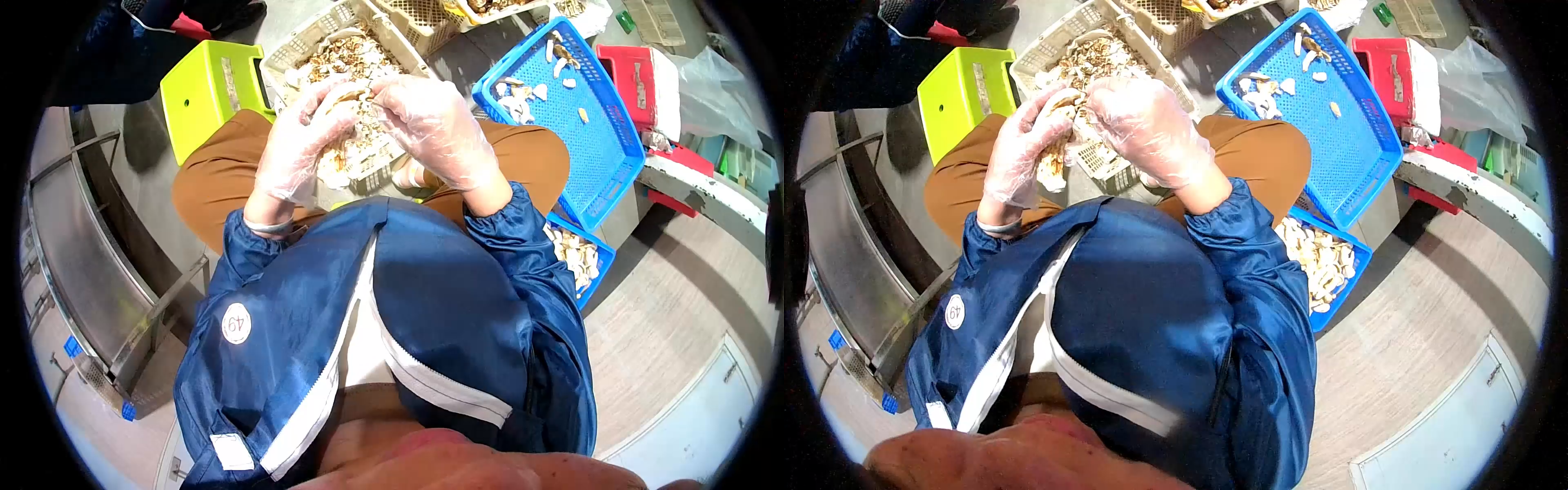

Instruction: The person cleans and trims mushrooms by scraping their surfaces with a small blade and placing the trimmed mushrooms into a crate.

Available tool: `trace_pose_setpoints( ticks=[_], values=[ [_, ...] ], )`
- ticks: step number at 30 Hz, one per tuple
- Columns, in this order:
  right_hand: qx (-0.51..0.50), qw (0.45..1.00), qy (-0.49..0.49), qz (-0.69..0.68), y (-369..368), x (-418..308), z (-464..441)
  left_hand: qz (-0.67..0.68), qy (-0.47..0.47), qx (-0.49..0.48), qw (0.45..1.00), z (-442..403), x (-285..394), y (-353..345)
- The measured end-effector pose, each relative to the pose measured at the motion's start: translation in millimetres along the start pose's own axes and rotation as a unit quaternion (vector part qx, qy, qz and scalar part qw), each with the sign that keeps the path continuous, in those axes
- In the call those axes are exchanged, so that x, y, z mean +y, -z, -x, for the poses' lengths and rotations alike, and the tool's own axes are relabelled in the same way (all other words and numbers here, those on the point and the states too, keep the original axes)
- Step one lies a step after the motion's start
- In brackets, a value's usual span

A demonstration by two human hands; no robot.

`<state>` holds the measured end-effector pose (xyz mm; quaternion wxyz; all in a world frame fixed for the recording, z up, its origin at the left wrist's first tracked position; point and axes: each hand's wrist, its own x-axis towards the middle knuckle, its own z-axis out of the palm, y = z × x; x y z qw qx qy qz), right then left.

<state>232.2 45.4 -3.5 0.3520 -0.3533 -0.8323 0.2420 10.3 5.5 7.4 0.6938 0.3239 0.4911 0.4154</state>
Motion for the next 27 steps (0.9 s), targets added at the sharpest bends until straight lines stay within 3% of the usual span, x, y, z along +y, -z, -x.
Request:
trace_pose_setpoints(
  ticks=[5,7,10,12,15,18,19,21,23,24,26,27],
  values=[
    [0.022,0.998,-0.007,-0.067,1.6,5.7,0.5,-0.002,0.030,-0.025,0.999,-1.1,1.6,6.3],
    [-0.024,0.978,-0.101,-0.182,7.2,8.0,3.4,0.021,0.058,-0.063,0.996,-1.1,9.5,14.5],
    [-0.106,0.877,-0.275,-0.379,13.2,17.0,6.6,-0.008,0.055,-0.090,0.994,1.9,15.9,17.9],
    [-0.106,0.830,-0.288,-0.466,21.1,20.3,3.4,-0.061,0.044,-0.121,0.990,0.5,21.3,23.6],
    [-0.071,0.734,-0.332,-0.588,5.3,43.2,11.5,-0.024,0.058,-0.143,0.988,3.6,26.4,31.0],
    [-0.097,0.831,-0.329,-0.437,-2.9,57.3,11.5,0.063,0.025,-0.150,0.986,0.6,18.5,38.7],
    [-0.139,0.882,-0.338,-0.297,0.2,58.6,10.8,0.088,0.013,-0.149,0.985,0.2,14.9,43.1],
    [-0.072,0.935,-0.222,-0.268,6.8,38.8,5.0,0.074,-0.025,-0.080,0.994,3.7,9.3,36.1],
    [-0.021,0.959,-0.157,-0.236,11.4,21.6,-2.0,0.232,0.034,-0.094,0.968,-3.3,4.2,40.2],
    [-0.004,0.963,-0.147,-0.228,12.3,16.7,-4.8,0.204,0.022,-0.022,0.978,-5.7,-11.7,44.4],
    [0.030,0.969,-0.127,-0.212,11.5,10.4,-9.3,0.429,0.074,-0.103,0.894,-13.7,-21.7,47.6],
    [0.051,0.973,-0.099,-0.203,4.2,14.2,-8.7,0.435,0.076,-0.085,0.893,-14.2,-22.8,44.3]
  ],
)
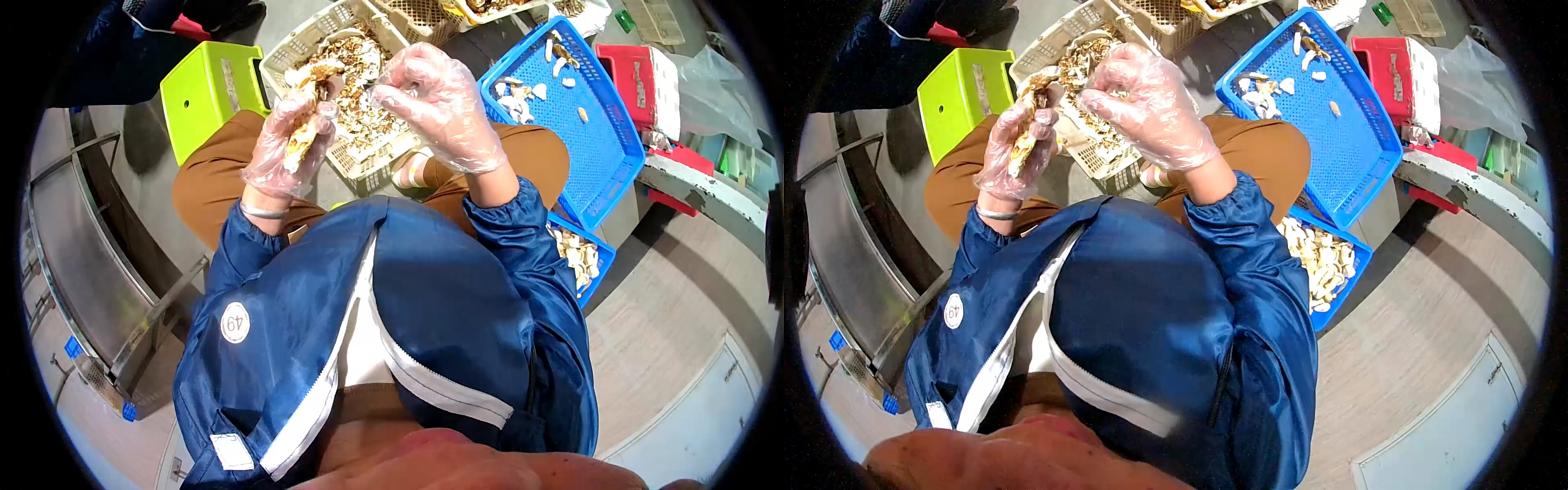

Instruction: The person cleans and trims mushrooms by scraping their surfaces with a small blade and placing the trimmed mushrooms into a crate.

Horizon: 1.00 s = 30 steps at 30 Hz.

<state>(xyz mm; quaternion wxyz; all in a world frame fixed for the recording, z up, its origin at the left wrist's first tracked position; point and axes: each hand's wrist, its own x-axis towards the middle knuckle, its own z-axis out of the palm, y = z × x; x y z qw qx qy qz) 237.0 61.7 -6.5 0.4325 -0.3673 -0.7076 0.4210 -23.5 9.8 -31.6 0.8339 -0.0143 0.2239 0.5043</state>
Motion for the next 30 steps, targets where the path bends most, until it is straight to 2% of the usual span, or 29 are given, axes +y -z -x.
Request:
trace_pose_setpoints(
  ticks=[2,3,4,5,6,7,9,10,13,15,18,19,20,23,24,27,28,29,30],
  values=[
    [0.021,0.999,-0.025,-0.014,-8.7,-2.8,1.7,0.012,-0.014,0.033,0.999,-4.8,-9.3,-7.2],
    [0.032,0.999,-0.037,-0.021,-13.2,-6.0,2.4,0.036,0.018,0.006,0.999,-5.8,-13.0,-11.3],
    [0.042,0.994,-0.063,-0.078,-18.2,-12.4,3.5,-0.033,-0.017,0.030,0.999,-6.6,-19.1,-8.9],
    [0.058,0.996,-0.030,-0.063,-20.5,-10.4,3.0,-0.103,-0.052,0.053,0.992,-7.8,-25.7,-7.6],
    [0.074,0.996,0.004,-0.047,-25.0,-6.1,2.3,-0.023,0.014,0.057,0.998,-9.7,-23.2,-7.3],
    [0.091,0.995,0.037,-0.030,-26.9,-3.6,2.1,-0.054,-0.004,0.082,0.995,-8.7,-25.6,-8.6],
    [0.089,0.994,-0.005,-0.061,-26.1,-7.7,3.6,-0.115,-0.040,0.130,0.984,-4.1,-39.3,-36.7],
    [0.097,0.991,-0.022,-0.085,-28.1,-6.3,5.0,-0.130,-0.052,0.129,0.982,-3.3,-44.3,-56.0],
    [0.116,0.986,-0.030,-0.119,-31.4,-1.2,6.6,-0.092,-0.015,0.094,0.991,-5.3,-36.6,-13.8],
    [0.126,0.981,-0.048,-0.140,-32.2,-1.5,8.6,-0.102,-0.005,0.089,0.991,-2.3,-36.2,-17.3],
    [0.145,0.950,-0.137,-0.242,-33.5,-3.3,9.1,-0.069,0.016,0.090,0.993,-1.0,-37.0,-8.0],
    [0.150,0.936,-0.158,-0.275,-32.6,-4.4,7.7,-0.057,0.031,0.064,0.996,-0.9,-36.1,-8.7],
    [0.130,0.941,-0.207,-0.235,-26.4,-5.9,6.4,-0.044,0.047,0.039,0.997,-0.5,-34.4,-14.2],
    [0.141,0.869,-0.207,-0.426,-30.3,9.9,8.3,-0.002,0.095,-0.008,0.995,-0.6,-30.6,-13.4],
    [0.134,0.826,-0.186,-0.515,-32.0,18.6,10.4,0.004,0.101,-0.020,0.995,-0.5,-30.0,-11.9],
    [0.134,0.784,-0.187,-0.576,-23.7,36.3,11.8,-0.015,0.084,-0.011,0.996,0.6,-28.7,-12.7],
    [0.152,0.798,-0.201,-0.548,-22.2,45.5,13.5,-0.016,0.069,-0.016,0.997,0.9,-30.2,-17.1],
    [0.136,0.879,-0.212,-0.405,-17.7,47.4,13.8,-0.017,0.054,-0.022,0.998,0.7,-31.2,-21.7],
    [0.117,0.936,-0.217,-0.251,-12.3,49.0,14.5,-0.019,0.043,-0.011,0.999,-3.6,-30.9,-20.0]
  ],
)
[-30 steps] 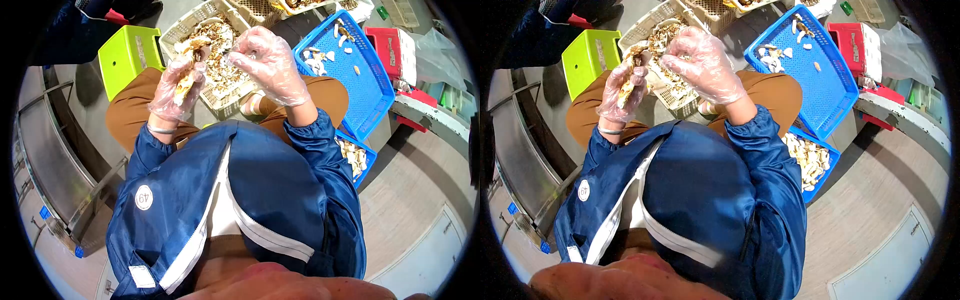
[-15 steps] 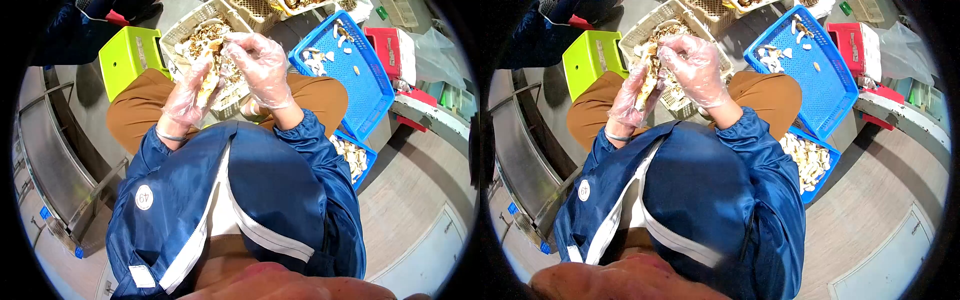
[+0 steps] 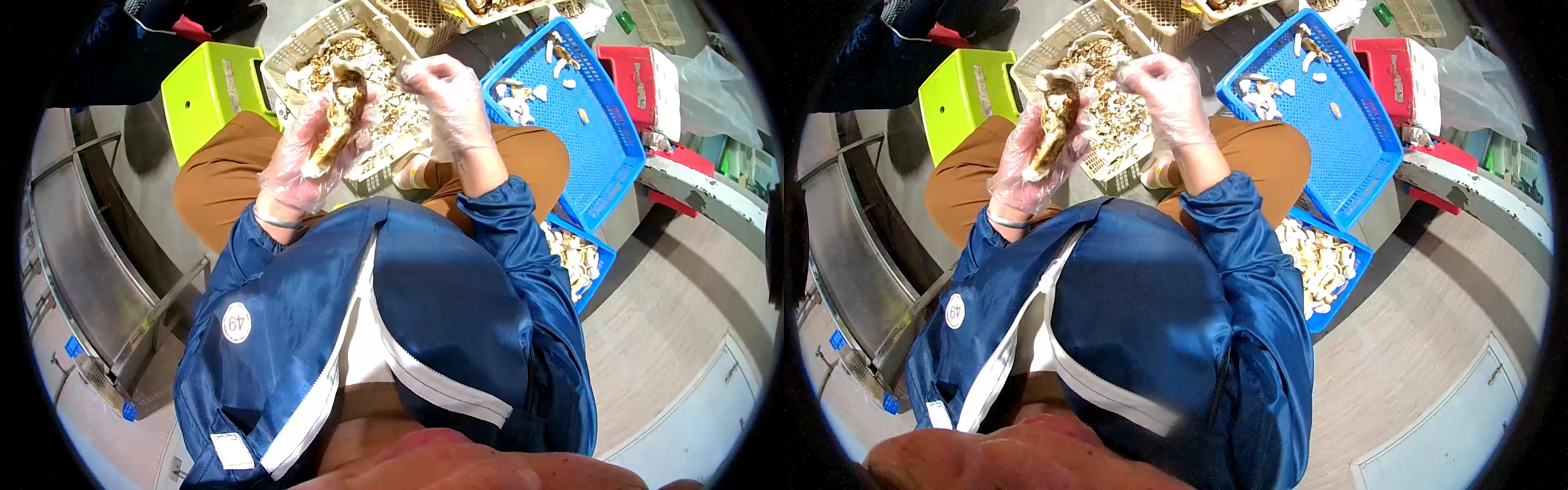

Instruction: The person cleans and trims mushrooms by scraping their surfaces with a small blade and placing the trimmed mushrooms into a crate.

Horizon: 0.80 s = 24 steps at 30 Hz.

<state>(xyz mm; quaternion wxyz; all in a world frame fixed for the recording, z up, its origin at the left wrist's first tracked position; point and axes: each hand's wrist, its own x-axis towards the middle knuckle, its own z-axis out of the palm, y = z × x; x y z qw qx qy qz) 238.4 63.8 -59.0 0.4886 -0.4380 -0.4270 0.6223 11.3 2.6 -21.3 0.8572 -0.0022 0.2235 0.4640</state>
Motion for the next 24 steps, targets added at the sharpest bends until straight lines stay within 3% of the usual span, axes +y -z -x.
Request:
trace_pose_setpoints(
  ticks=[1,2,3,5,8,13,16,20,24],
  values=[
    [0.010,0.986,0.021,0.163,3.5,-0.6,-0.5,-0.026,-0.020,-0.001,0.999,1.0,-0.9,-5.0],
    [0.014,0.955,0.124,0.270,4.1,-1.3,-0.7,-0.029,-0.011,-0.017,0.999,-1.1,2.8,2.4],
    [0.006,0.937,0.206,0.283,-1.6,-11.1,2.5,-0.032,0.000,-0.031,0.999,-2.7,5.7,7.8],
    [-0.006,0.904,0.269,0.331,-14.1,-37.6,7.4,-0.053,-0.061,0.012,0.997,-4.4,0.8,7.6],
    [-0.093,0.930,0.238,0.266,-25.5,-58.7,9.5,-0.082,-0.107,0.048,0.990,-6.0,-1.5,3.0],
    [-0.119,0.955,0.169,0.214,-32.7,-48.7,9.2,-0.207,-0.131,0.078,0.966,-4.7,-2.0,-4.9],
    [-0.137,0.942,0.181,0.248,-28.8,-50.6,8.5,-0.204,-0.133,0.053,0.968,-3.5,-3.7,-17.4],
    [-0.167,0.971,0.066,0.161,-23.2,-49.5,7.2,-0.237,-0.151,0.049,0.959,-5.6,-5.1,-16.3],
    [-0.160,0.979,0.043,0.121,-24.2,-42.1,9.0,-0.254,-0.173,0.062,0.950,-6.6,-7.2,-8.9]
  ],
)
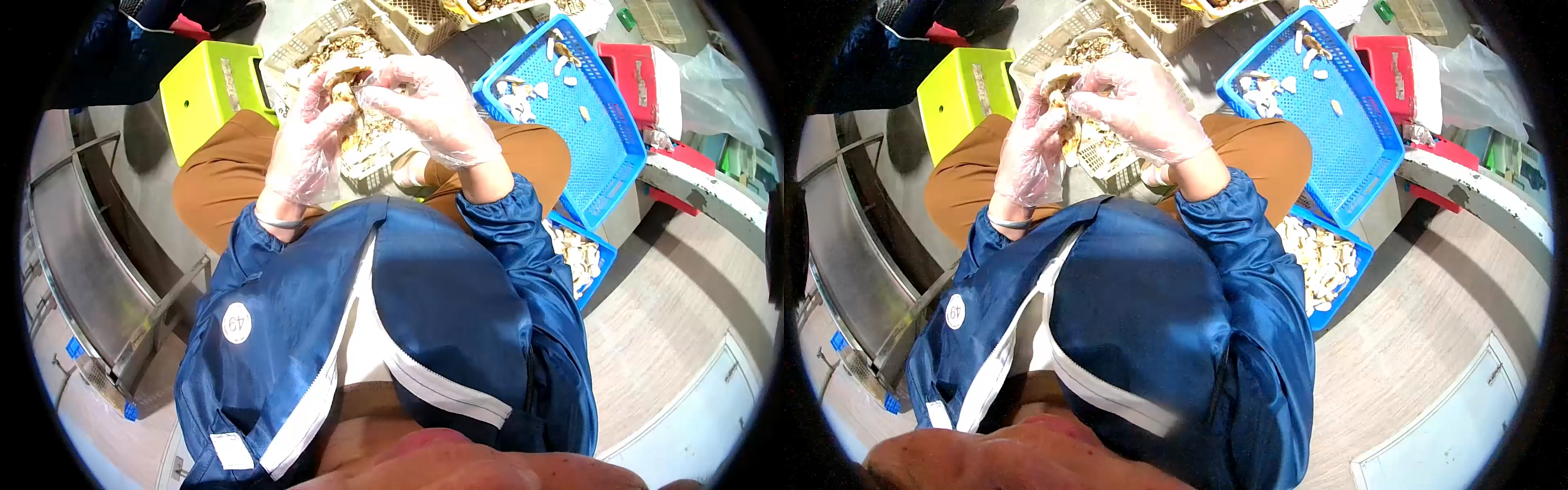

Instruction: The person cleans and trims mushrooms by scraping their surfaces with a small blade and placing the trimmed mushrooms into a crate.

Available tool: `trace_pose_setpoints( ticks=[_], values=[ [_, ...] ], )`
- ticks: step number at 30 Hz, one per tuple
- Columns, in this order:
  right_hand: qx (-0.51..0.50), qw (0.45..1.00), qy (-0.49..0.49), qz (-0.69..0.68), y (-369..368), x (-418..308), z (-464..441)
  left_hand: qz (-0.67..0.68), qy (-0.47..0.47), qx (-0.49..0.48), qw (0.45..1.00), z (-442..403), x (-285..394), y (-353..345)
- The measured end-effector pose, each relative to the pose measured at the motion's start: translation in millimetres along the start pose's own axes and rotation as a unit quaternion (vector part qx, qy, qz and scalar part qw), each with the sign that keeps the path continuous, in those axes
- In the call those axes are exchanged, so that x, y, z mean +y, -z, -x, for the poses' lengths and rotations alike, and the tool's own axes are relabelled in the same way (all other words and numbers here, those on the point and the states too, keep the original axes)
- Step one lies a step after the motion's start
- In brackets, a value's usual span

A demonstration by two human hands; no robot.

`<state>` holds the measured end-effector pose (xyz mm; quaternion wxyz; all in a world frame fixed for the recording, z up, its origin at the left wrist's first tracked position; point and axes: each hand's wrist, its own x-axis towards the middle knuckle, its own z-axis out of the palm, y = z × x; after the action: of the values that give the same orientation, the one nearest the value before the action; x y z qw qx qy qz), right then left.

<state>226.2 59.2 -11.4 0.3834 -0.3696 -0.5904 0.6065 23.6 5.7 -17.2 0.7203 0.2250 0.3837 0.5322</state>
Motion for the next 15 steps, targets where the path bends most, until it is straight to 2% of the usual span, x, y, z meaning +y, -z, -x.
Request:
trace_pose_setpoints(
  ticks=[3,9,12,15],
  values=[
    [-0.013,0.999,0.010,0.040,4.9,-6.1,0.4,-0.008,-0.009,0.004,1.000,-0.9,-0.1,-3.5],
    [0.008,0.999,-0.015,-0.034,4.4,-4.6,1.8,-0.032,-0.015,-0.003,0.999,0.7,1.3,-5.9],
    [0.051,0.993,0.048,0.099,2.3,-12.1,3.0,0.029,0.034,0.002,0.999,1.5,2.2,-4.2],
    [0.078,0.993,0.044,0.073,-2.6,1.8,3.0,0.080,0.089,-0.002,0.993,1.1,2.9,-3.7]
  ],
)
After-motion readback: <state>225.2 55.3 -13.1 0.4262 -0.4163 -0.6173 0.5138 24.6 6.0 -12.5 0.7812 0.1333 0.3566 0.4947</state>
